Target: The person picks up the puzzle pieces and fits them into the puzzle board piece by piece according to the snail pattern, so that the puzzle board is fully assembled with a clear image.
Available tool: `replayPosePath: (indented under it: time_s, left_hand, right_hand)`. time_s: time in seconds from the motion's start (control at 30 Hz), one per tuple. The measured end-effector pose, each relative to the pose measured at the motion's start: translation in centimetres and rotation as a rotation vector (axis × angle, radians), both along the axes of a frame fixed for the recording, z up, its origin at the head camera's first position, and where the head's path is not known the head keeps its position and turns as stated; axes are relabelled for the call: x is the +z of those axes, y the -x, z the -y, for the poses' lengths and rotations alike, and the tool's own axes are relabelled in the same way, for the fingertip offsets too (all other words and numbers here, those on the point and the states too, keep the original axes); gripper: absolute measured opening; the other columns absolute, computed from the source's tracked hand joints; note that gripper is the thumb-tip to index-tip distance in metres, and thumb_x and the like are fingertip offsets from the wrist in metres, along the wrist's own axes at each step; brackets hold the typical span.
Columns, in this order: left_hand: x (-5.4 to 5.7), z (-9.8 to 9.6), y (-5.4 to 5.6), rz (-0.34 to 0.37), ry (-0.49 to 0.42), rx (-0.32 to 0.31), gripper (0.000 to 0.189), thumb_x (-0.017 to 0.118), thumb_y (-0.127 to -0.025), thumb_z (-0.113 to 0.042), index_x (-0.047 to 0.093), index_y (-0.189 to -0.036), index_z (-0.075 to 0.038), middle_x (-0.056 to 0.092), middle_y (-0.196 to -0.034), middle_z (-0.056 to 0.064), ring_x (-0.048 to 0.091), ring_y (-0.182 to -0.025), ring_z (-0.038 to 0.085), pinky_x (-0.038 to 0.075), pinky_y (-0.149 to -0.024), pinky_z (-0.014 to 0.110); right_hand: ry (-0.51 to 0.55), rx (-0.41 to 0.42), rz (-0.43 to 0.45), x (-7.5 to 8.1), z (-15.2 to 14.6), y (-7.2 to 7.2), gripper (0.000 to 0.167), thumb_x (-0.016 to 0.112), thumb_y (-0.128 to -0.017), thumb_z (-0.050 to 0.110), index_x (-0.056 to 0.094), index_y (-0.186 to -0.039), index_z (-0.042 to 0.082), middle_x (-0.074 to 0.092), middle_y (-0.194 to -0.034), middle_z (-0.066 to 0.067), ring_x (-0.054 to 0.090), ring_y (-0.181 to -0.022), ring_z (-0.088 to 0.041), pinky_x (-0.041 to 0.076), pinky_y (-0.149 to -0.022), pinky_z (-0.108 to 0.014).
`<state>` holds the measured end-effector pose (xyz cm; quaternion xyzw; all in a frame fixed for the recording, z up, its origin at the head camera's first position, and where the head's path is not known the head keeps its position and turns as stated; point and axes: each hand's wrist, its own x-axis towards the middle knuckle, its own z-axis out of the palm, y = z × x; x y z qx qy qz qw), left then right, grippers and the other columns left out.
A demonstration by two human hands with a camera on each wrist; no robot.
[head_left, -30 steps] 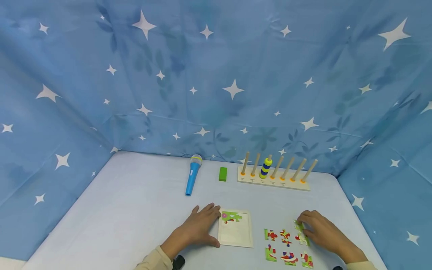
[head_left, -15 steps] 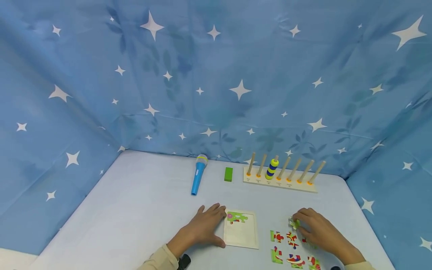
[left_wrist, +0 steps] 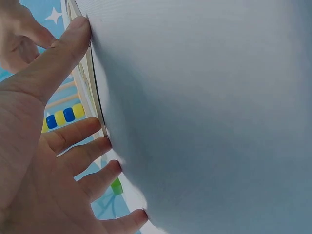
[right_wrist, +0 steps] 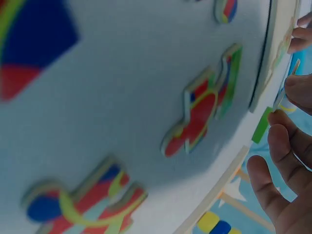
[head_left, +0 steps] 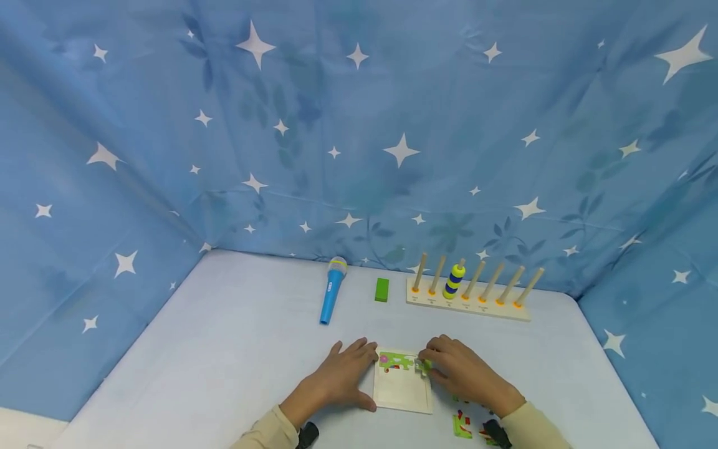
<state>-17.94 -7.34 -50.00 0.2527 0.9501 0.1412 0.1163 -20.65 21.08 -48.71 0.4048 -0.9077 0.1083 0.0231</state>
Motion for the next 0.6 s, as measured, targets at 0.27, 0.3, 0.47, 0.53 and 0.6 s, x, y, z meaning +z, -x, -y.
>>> replayPosePath:
  time_s: [0.27, 0.3, 0.47, 0.53, 0.6]
  left_hand:
    - [-0.1, 0.0, 0.1, -0.001, 0.004, 0.005, 0.089, 0.090, -0.068, -0.057, 0.057, -0.141, -0.018, 0.046, -0.157, -0.002, 0.032, -0.150, 0.023, 0.030, -0.115, 0.065]
    - [-0.1, -0.1, 0.1, -0.002, 0.002, 0.002, 0.089, 0.089, -0.068, -0.058, 0.057, -0.141, -0.018, 0.046, -0.157, -0.002, 0.032, -0.150, 0.023, 0.030, -0.115, 0.065]
    - [-0.2, -0.3, 0.1, 0.001, -0.006, -0.002, 0.089, 0.090, -0.068, -0.057, 0.058, -0.141, -0.018, 0.046, -0.157, -0.001, 0.032, -0.150, 0.023, 0.030, -0.115, 0.065]
    - [-0.2, -0.2, 0.1, 0.000, -0.006, -0.001, 0.089, 0.090, -0.068, -0.057, 0.058, -0.141, -0.017, 0.046, -0.157, -0.001, 0.032, -0.151, 0.024, 0.029, -0.115, 0.065]
    - [-0.2, -0.1, 0.0, -0.001, -0.008, 0.002, 0.090, 0.090, -0.068, -0.056, 0.057, -0.142, -0.017, 0.046, -0.157, 0.000, 0.032, -0.151, 0.024, 0.029, -0.115, 0.065]
  right_hand:
    - [-0.034, -0.011, 0.004, -1.0, 1.0, 0.3, 0.020, 0.076, -0.091, 0.016, 0.075, -0.111, 0.017, 0.065, -0.103, 0.004, 0.059, -0.093, -0.013, 0.054, -0.079, -0.040]
    - [-0.039, -0.011, -0.002, -1.0, 0.9, 0.3, 0.020, 0.076, -0.090, 0.016, 0.075, -0.110, 0.017, 0.065, -0.102, 0.004, 0.058, -0.092, -0.013, 0.054, -0.078, -0.039]
    - [-0.066, -0.011, -0.029, -1.1, 1.1, 0.3, 0.021, 0.078, -0.089, 0.015, 0.075, -0.110, 0.017, 0.064, -0.101, 0.005, 0.057, -0.091, -0.011, 0.052, -0.077, -0.038]
    - [-0.073, -0.008, -0.040, -1.2, 1.2, 0.3, 0.022, 0.077, -0.089, 0.015, 0.075, -0.111, 0.017, 0.064, -0.102, 0.005, 0.056, -0.091, -0.011, 0.052, -0.078, -0.037]
    - [-0.085, -0.008, -0.051, -1.1, 1.4, 0.2, 0.022, 0.077, -0.090, 0.016, 0.074, -0.111, 0.018, 0.064, -0.102, 0.005, 0.056, -0.092, -0.012, 0.052, -0.079, -0.037]
